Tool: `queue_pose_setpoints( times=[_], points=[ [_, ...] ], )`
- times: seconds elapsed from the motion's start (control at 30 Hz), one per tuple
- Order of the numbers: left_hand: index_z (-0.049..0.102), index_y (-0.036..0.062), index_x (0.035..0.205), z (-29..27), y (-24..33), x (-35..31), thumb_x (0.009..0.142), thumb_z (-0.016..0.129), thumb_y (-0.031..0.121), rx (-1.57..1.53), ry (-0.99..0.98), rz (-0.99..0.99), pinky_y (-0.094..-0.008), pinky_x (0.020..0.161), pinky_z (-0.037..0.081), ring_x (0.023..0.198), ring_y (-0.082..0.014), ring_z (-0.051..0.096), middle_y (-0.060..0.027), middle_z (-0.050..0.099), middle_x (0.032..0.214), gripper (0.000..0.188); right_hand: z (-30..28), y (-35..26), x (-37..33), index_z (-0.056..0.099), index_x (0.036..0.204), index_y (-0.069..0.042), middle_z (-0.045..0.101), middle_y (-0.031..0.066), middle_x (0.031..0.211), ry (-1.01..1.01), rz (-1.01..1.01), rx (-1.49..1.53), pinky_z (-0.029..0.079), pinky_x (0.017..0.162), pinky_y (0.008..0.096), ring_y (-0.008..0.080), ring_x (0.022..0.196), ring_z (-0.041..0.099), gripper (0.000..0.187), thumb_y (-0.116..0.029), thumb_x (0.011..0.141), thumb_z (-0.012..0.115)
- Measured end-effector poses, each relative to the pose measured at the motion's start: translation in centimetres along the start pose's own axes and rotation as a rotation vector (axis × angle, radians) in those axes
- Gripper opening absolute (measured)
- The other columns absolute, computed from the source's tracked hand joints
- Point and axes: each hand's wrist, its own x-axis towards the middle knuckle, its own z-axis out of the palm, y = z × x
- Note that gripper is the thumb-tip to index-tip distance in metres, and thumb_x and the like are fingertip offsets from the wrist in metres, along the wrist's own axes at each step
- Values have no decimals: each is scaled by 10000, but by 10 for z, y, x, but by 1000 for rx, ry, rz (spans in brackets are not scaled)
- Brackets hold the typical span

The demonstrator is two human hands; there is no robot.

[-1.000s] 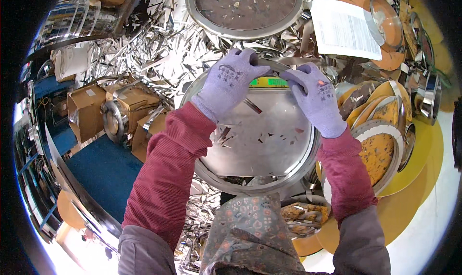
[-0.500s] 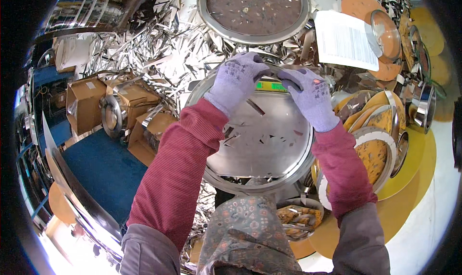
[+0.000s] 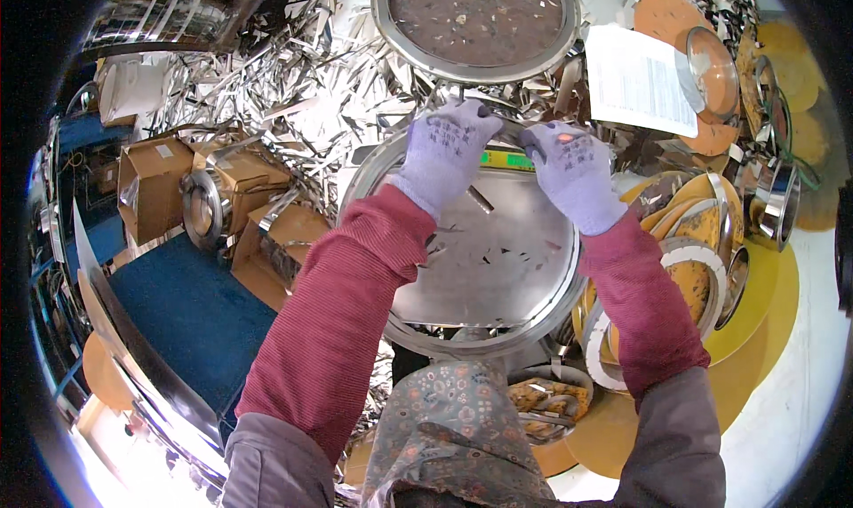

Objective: The person uses a metal ruler and a circular cutter to cut a large yellow disc on a workbench. They repeatedly guide the cutter along the ruler to create straight cuts, then remove and stack the cut pieces. The person also places a cut ring onto a digital scale and handles other circular components nearby.

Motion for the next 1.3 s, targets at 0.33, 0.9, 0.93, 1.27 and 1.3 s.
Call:
queue_pose_setpoints(
  times=[0.33,0.9,0.93,1.27,1.3],
  points=[
    [617,85,1107,-23,-24,-98,718,606,25,32,278,-269,-415,888,448,1025,-313,535,-122,556,1121,394,-19,-3,20,613,930,-81,633,105,812,73,161,374,495,731,370,282,795,626,331,-300,720,744],
    [572,80,1191,-20,-22,-110,769,587,96,94,109,-170,-427,914,422,1107,-325,502,-158,516,1206,423,-19,-26,43,543,880,-73,569,65,769,-191,-466,-495,507,560,323,192,726,628,95,-120,798,548],
    [568,74,1193,-20,-22,-110,772,586,95,95,109,-173,-430,917,423,1109,-326,504,-158,515,1211,422,-20,-26,42,541,873,-81,563,57,756,-143,-482,-472,502,552,325,188,714,622,89,-122,794,550],
    [558,51,1179,-17,-16,-110,785,588,91,21,160,-220,-424,954,430,1122,-340,505,-153,516,1223,397,-7,-12,23,540,867,-91,543,63,744,131,-377,-152,484,556,349,231,669,601,119,-174,801,596],
    [558,49,1176,-17,-16,-110,787,589,90,11,167,-226,-423,954,432,1122,-341,505,-154,517,1221,393,-7,-12,21,542,871,-92,545,62,745,133,-372,-135,482,557,355,232,669,602,121,-177,807,599]
  ],
)
